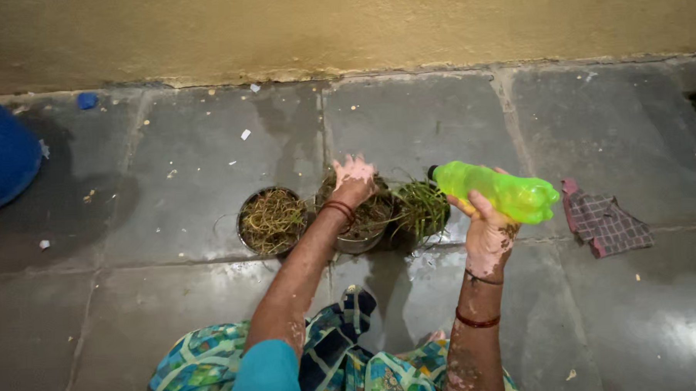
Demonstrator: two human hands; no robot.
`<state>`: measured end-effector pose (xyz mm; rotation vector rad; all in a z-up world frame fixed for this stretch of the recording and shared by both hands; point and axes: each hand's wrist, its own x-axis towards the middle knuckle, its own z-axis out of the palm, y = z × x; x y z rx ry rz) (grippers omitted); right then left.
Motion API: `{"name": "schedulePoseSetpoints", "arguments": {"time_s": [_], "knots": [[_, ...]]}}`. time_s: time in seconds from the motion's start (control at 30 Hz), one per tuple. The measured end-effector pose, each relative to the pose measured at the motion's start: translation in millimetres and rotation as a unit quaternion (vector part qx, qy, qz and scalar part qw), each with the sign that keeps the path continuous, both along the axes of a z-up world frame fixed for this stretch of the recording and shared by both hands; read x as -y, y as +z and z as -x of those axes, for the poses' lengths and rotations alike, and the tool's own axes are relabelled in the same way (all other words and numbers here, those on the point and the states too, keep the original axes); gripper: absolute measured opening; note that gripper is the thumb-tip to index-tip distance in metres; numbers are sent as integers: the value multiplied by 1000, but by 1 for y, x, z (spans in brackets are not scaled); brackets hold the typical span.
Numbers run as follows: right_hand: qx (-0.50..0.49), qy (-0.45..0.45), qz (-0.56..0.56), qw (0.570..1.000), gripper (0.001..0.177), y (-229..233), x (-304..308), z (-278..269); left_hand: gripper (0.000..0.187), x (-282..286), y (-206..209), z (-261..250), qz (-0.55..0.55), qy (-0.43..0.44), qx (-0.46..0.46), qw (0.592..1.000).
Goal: The person sits on a tiled floor and waters three small potted plants using a green plastic bottle. They pour water into each pot sequentially, occasionally using their left hand to adjust the plants or soil.
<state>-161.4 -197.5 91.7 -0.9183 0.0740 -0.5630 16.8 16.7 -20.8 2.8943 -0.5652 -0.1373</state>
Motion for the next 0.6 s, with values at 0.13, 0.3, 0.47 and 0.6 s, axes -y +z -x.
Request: {"name": "schedulePoseSetpoints", "arguments": {"time_s": [0.13, 0.3, 0.47, 0.6], "knots": [[9, 2, 6, 1000, 59, 3, 0, 1, 36, -7, -12, 17, 41, -57, -29, 997], [15, 0, 7, 1000, 56, 9, 1, 8, 30, -35, -22, 28, 51, -84, 16, 995], [14, -18, 1, 1000, 57, 12, 14, 12, 36, -59, 9, 43, 59, -84, -41, 994], [37, -61, -2, 997, 65, 15, 25, 15, 38, -50, 30, 53, -38, -64, 27, 997]]}}
